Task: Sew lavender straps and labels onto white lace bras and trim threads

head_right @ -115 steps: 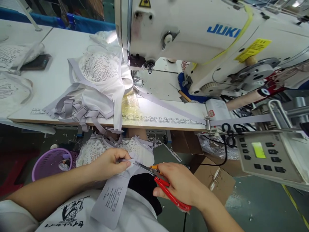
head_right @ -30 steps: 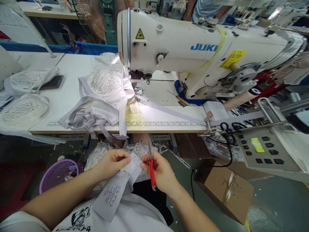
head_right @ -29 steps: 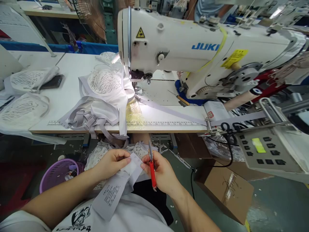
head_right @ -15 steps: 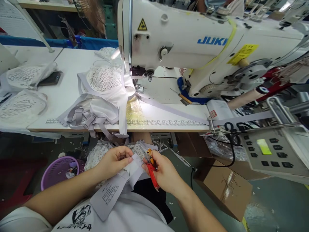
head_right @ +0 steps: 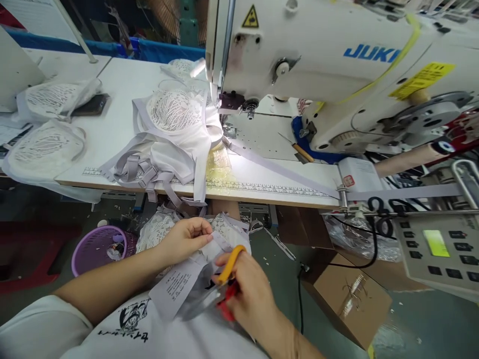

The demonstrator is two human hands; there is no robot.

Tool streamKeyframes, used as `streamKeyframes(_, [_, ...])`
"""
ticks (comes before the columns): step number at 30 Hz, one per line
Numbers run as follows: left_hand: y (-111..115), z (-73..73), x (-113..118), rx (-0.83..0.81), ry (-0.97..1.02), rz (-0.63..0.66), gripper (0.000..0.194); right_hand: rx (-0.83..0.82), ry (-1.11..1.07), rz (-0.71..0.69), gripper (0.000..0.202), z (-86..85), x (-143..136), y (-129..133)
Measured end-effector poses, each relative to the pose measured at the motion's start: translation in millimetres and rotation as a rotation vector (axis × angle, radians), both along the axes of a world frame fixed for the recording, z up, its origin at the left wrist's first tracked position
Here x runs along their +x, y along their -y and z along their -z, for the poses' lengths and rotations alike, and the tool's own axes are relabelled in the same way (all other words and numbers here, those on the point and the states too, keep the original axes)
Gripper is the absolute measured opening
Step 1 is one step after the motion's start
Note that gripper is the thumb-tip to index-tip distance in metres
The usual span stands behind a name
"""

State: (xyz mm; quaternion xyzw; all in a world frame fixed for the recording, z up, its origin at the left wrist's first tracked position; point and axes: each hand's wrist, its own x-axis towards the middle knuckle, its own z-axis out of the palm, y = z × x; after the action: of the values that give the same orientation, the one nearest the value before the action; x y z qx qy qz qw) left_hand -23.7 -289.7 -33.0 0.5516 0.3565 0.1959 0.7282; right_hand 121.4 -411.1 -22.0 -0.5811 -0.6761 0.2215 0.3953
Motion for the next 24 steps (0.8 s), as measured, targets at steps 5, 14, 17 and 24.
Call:
streamKeyframes(5, [0.9,2.7,6.0,-0.041,0.033,-0.04,0.011,0.17,0.105,-0.166,0.031,9.4,-24.4,-1.2])
streamKeyframes(14, [-0.8,1.4,6.3,-0.265,0.141,-0.033,0.016,-0.256,-0.386,0.478,0.022,-7.6,-9.2,-12.8])
streamKeyframes(17, [-4.2,-4.0,8.1,-0.245,0.136,0.023,0.011,-0.323,-0.508,0.547,0.026,-9.0,-3.3,-16.0])
streamKeyframes(24, [-6.7,-9.0,14.8,-0.176,0.144,0.071,0.007,-0.304,-0.441,0.627,0.025,8.0,7.6,-9.7])
